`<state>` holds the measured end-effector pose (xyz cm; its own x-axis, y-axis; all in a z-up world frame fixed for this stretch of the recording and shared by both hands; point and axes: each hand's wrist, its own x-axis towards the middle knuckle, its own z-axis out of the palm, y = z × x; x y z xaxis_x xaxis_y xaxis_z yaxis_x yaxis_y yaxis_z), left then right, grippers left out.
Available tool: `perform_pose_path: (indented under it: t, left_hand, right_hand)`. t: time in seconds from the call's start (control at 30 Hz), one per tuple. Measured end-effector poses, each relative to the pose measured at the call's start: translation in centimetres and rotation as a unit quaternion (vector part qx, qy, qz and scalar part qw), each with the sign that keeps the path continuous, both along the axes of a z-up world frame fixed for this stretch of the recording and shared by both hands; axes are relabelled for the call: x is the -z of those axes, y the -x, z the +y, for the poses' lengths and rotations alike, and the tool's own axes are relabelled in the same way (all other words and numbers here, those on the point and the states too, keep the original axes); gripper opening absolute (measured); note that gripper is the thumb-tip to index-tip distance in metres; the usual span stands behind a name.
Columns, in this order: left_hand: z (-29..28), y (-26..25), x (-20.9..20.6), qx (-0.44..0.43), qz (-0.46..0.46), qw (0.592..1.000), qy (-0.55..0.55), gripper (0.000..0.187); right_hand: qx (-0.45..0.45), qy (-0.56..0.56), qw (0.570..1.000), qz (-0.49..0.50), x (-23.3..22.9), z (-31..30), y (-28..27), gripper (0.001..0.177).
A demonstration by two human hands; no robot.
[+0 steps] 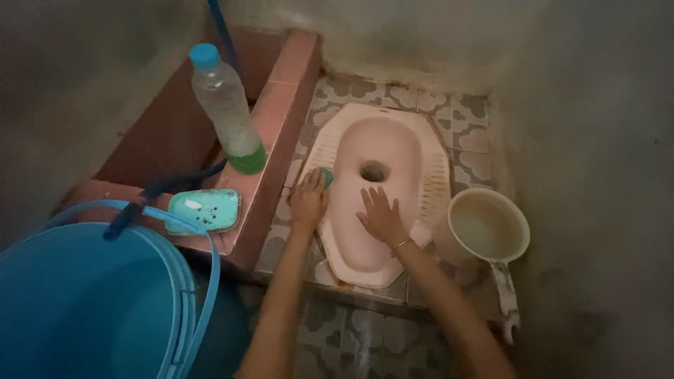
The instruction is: Cleaning a squat toilet using a sponge and detergent.
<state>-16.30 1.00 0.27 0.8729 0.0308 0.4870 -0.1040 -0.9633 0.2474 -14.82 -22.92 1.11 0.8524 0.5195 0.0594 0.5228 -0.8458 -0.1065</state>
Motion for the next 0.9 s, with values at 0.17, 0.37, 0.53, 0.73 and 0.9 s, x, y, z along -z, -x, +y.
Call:
perform_pose_path:
  t: [0.17,0.37,0.53,0.73,0.9]
  left_hand:
    - [0.5,-4.4,2.1,-0.018,0.035,0.999,-0.013,0.054]
    - [0.9,-6.0,0.8,-0.014,0.048,0.999,-0.003,0.053]
    - [0.9,-8.7,0.5,-0.030,0.019,0.999,-0.008,0.050]
    - [1.3,-11.5,1.5,-0.033,-0.008,0.999,-0.025,0.053]
    - [1.0,-12.6,-0.7,-0.031,0.047,0.998,-0.019,0.046]
  right_hand:
    - [0.025,0.012,0.999,0.020,1.6,0.4,-3.0,0.076]
    - [0.042,-0.016,0.999,0.031,0.6,2.9,-4.8,0.077]
    - [0.050,-0.029,0.998,0.032,0.7,3.4,-5.3,0.078]
    - [0.020,-0.017,0.999,-0.039,3.5,3.5,-8.1,0.081]
    - [0.020,-0.046,0.999,-0.009,3.1,3.3,-9.0,0.081]
